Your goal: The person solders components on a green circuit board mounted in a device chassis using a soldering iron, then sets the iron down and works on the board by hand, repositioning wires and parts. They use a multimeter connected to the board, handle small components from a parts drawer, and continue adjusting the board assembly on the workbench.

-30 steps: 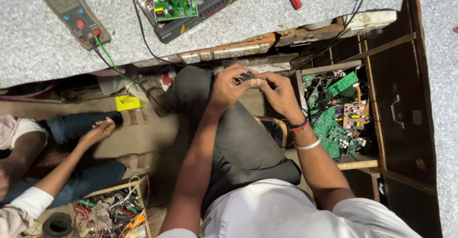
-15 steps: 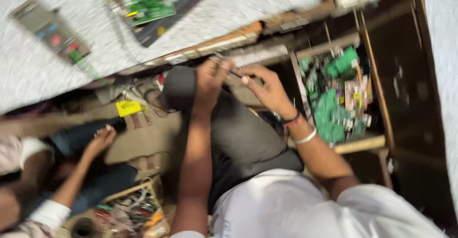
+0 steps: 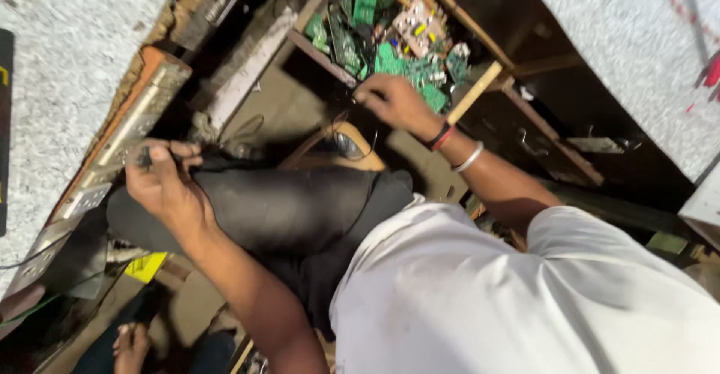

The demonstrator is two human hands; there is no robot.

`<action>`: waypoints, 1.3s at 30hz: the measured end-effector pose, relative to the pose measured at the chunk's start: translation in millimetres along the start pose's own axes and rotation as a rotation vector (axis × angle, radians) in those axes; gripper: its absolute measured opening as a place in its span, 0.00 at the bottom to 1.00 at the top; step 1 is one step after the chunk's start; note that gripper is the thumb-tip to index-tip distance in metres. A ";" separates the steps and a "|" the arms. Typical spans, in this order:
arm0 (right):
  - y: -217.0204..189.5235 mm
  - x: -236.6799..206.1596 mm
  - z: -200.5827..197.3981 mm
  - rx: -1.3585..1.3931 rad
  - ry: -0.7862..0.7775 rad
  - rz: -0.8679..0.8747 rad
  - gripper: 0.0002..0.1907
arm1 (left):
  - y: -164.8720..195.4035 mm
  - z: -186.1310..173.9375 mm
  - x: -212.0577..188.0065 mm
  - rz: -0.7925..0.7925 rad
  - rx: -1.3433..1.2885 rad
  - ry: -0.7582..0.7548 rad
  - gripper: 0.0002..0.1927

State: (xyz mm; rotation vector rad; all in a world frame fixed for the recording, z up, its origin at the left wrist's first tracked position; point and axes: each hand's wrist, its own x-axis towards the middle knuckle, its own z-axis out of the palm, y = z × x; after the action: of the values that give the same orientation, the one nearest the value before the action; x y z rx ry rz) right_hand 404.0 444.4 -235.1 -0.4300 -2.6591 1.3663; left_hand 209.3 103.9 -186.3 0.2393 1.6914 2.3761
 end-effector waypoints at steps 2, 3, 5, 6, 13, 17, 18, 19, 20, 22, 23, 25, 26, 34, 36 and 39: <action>26.2 -16.5 -12.5 -0.095 0.045 0.051 0.10 | -4.4 8.7 5.2 -0.038 -0.004 -0.005 0.13; 38.0 -22.5 -23.1 -0.147 0.069 0.071 0.09 | -5.7 14.2 6.3 -0.038 0.012 -0.013 0.13; 60.7 -32.1 -40.9 -0.139 0.167 0.132 0.08 | -9.0 22.1 8.3 -0.042 0.044 -0.029 0.13; 70.1 -35.0 -48.8 -0.135 0.217 0.165 0.07 | -9.9 25.9 9.3 -0.034 0.071 -0.029 0.13; 112.4 -53.0 -92.0 -0.356 0.371 0.209 0.31 | -14.3 35.3 2.9 -0.023 0.124 -0.069 0.11; 121.0 -54.5 -72.1 -0.310 0.320 0.328 0.53 | -15.4 35.3 -2.0 -0.029 0.107 -0.056 0.10; 123.0 -54.8 -65.6 -0.321 0.322 0.372 0.56 | -14.8 35.5 -3.1 -0.021 0.125 -0.050 0.10; 125.6 -54.7 -61.6 -0.367 0.304 0.381 0.54 | -14.5 36.1 -3.1 -0.011 0.144 -0.045 0.09; 128.5 -55.7 -62.0 -0.415 0.284 0.387 0.51 | -14.5 37.5 -3.3 -0.002 0.161 -0.036 0.09; 131.6 -62.6 -66.9 -0.524 0.223 0.358 0.53 | -13.4 38.2 -4.1 -0.009 0.206 -0.009 0.09; 132.4 -68.6 -75.7 -0.593 0.190 0.314 0.57 | -13.7 38.6 -3.8 -0.007 0.223 0.005 0.09; 130.9 -70.1 -94.0 -0.607 0.090 0.427 0.66 | -15.3 39.0 -0.9 0.002 0.271 0.019 0.09; 127.5 -74.2 -103.2 -0.551 0.001 0.590 0.70 | -14.4 36.5 -1.0 0.003 0.302 0.044 0.10; 68.4 -67.9 -151.7 -0.437 -0.334 0.463 0.39 | -4.4 30.8 -9.3 0.147 0.241 0.051 0.08; 42.9 -59.9 -147.7 -0.253 -0.351 0.272 0.44 | 2.7 28.7 -15.6 0.145 0.067 0.051 0.06; -10.5 -37.6 -110.2 0.051 -0.373 0.238 0.34 | 16.5 21.1 -27.8 0.220 -0.150 0.177 0.07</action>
State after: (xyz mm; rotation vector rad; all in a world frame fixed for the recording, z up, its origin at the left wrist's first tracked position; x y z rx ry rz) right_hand 463.6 512.8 -161.3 -0.5480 -2.9323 1.7316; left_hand 240.3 110.4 -164.1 0.2048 1.6219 2.7458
